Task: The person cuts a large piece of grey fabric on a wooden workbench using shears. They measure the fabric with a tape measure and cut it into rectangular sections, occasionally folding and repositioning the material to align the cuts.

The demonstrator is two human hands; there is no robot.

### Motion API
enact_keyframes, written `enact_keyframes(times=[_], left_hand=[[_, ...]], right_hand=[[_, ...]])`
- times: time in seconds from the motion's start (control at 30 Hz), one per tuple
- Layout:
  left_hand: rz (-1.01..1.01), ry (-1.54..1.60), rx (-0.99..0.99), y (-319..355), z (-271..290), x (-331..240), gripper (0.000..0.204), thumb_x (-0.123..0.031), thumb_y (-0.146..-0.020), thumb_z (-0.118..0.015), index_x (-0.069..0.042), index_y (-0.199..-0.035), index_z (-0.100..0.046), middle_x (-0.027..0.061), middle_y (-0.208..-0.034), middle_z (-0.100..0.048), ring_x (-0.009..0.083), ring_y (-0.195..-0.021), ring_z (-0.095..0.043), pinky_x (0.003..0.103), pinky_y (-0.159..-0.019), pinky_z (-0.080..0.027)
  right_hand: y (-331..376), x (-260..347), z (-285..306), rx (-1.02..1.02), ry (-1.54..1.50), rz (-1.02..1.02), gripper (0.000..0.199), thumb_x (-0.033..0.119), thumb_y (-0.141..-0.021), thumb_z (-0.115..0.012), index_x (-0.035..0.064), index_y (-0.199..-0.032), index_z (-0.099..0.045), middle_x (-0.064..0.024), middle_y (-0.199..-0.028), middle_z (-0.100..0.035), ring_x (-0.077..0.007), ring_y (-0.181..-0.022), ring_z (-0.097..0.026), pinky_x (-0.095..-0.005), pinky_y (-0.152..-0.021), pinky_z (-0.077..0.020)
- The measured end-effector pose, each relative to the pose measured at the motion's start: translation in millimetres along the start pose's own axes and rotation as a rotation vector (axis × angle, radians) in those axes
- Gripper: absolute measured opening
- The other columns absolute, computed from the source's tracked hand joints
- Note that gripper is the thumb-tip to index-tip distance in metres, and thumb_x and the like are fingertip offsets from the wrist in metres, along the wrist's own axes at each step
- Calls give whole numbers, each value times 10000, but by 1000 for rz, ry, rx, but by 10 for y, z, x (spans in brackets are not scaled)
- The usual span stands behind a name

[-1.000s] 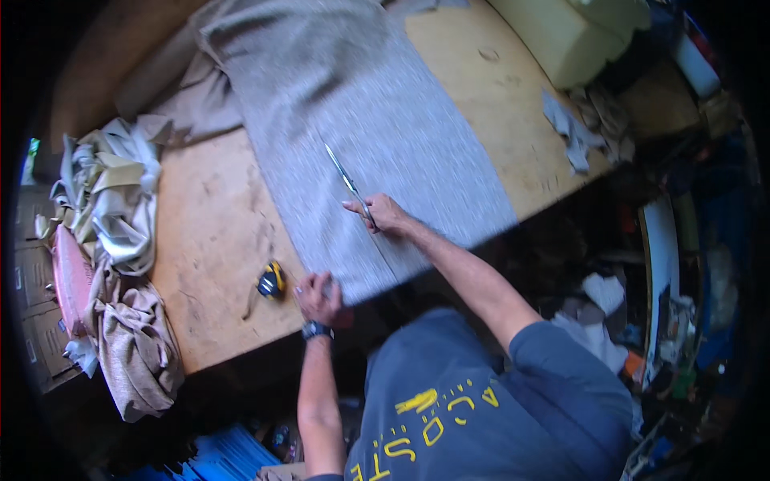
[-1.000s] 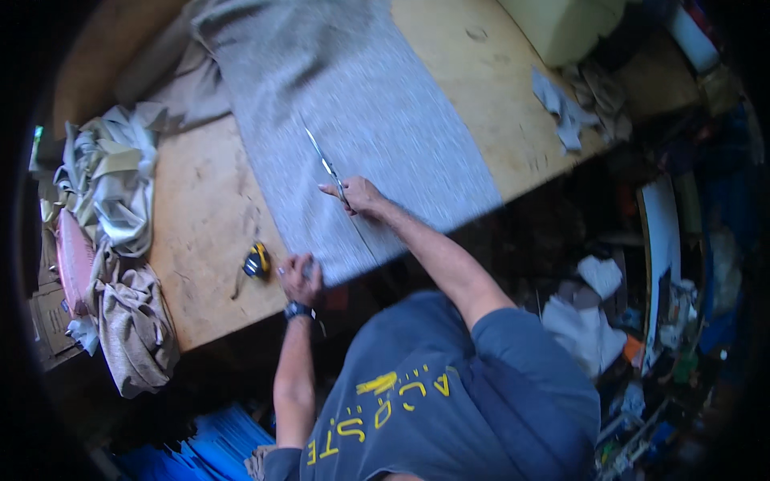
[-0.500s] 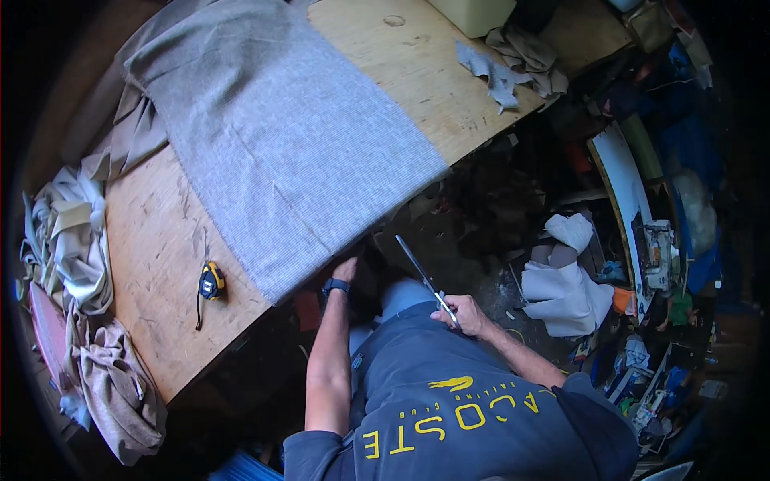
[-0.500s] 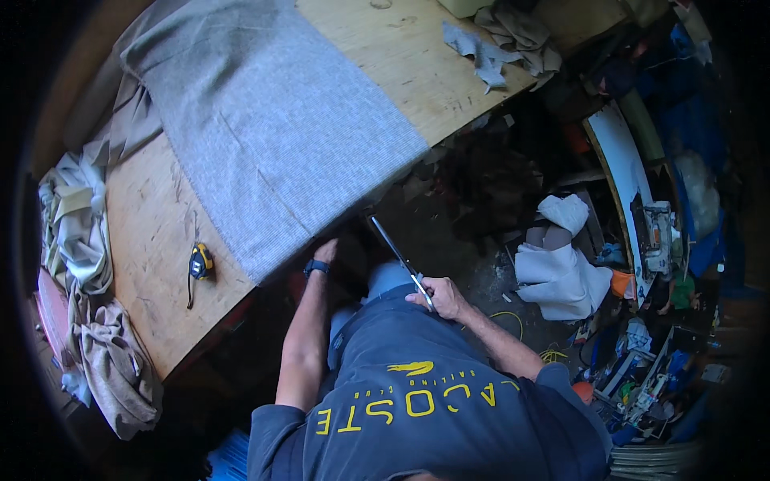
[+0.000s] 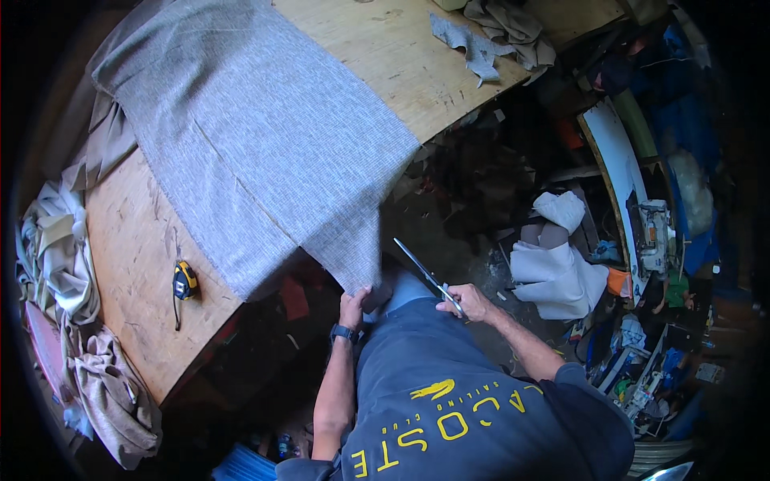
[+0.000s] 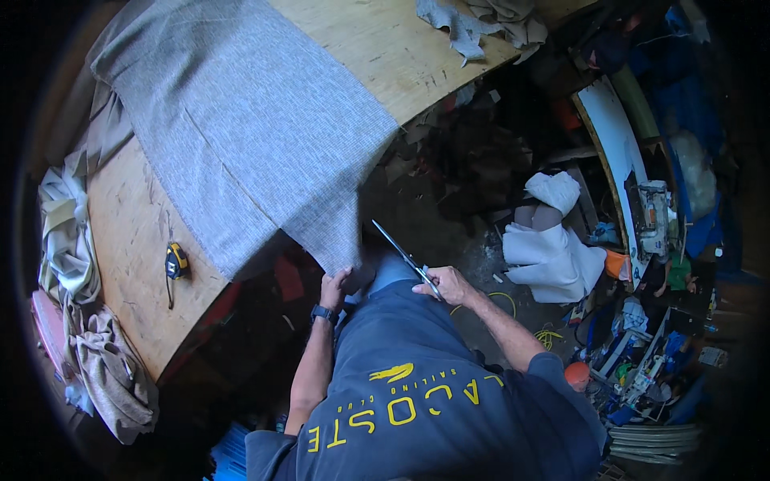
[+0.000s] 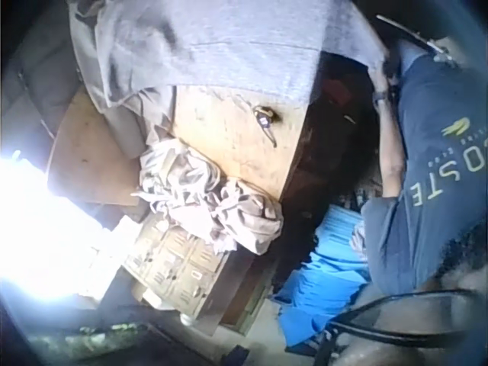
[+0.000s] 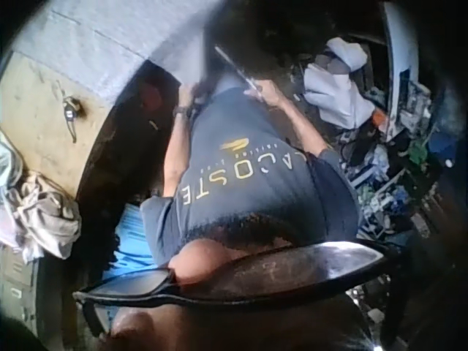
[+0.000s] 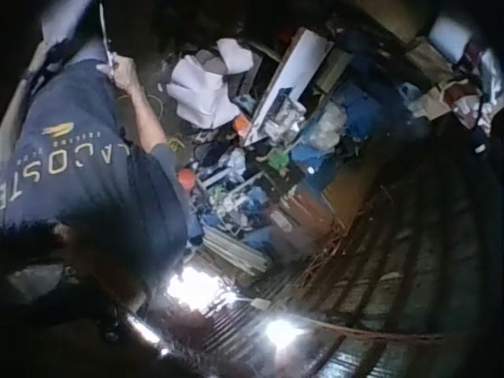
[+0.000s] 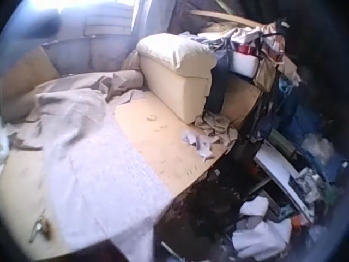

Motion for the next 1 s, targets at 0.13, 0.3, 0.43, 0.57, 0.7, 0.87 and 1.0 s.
enact_keyframes(times=[0.13, 0.3, 0.43, 0.57, 0.7, 0.87, 1.0], left_hand=[[-105, 52, 48, 421, -491, -351, 456, -131, -793, -770, 41, -1179, -601, 59, -1079, -668, 154, -956, -620, 323, -896, -479], [-78, 292, 86, 737, -690, -414, 555, -96, -774, -767, 33, -1262, -536, 77, -1171, -634, 181, -1053, -605, 337, -936, -476], [-68, 243, -9, 892, -525, -403, 537, -84, -770, -764, 46, -1245, -548, 98, -1159, -651, 196, -1033, -631, 347, -933, -493], [-18, 23, -163, 951, -301, -304, 411, -90, -777, -775, 43, -1130, -611, 80, -1025, -686, 159, -863, -650, 311, -784, -526], [-24, 1, -216, 1025, -311, -283, 411, -117, -767, -797, 27, -1111, -623, 65, -991, -687, 148, -822, -640, 298, -754, -517], [31, -14, -247, 1022, -326, -211, 403, -116, -769, -799, 24, -1106, -629, 73, -1012, -693, 159, -865, -648, 316, -805, -515], [48, -38, -251, 1037, -340, -226, 419, -117, -767, -800, 30, -1117, -623, 77, -1025, -693, 162, -878, -651, 317, -820, -515]], right_hand=[[-123, -205, 110, 73, -36, 26, 473, 466, -873, -722, 45, -721, -567, -13, -599, -531, -116, -583, -497, -325, -566, -412], [-545, -142, 81, 246, -1, 157, 455, 501, -931, -629, 58, -852, -566, -12, -644, -543, -122, -614, -513, -317, -594, -426], [-776, -16, -31, 314, -52, 265, 483, 541, -942, -580, 60, -922, -544, -46, -707, -572, -157, -664, -539, -338, -636, -449], [-1081, 255, 1, 241, 82, 369, 564, 608, -916, -565, 47, -978, -562, -116, -760, -628, -258, -729, -617, -417, -685, -467], [-1050, 587, 65, 187, 45, 363, 527, 566, -920, -595, 41, -958, -579, -54, -692, -589, -162, -644, -566, -343, -610, -453], [-1076, 707, 127, 71, 31, 376, 513, 527, -905, -647, 20, -833, -625, -57, -614, -589, -152, -583, -571, -342, -559, -445], [-1006, 688, 190, -12, -11, 423, 537, 508, -873, -701, 6, -718, -587, -121, -590, -587, -222, -549, -588, -384, -552, -468]])
Point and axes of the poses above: each hand's wrist, its own y-axis away from the middle knuckle, its own z-axis out of the back of the hand, x = y × z, the point moved 10 cm from there along -y, towards the middle knuckle
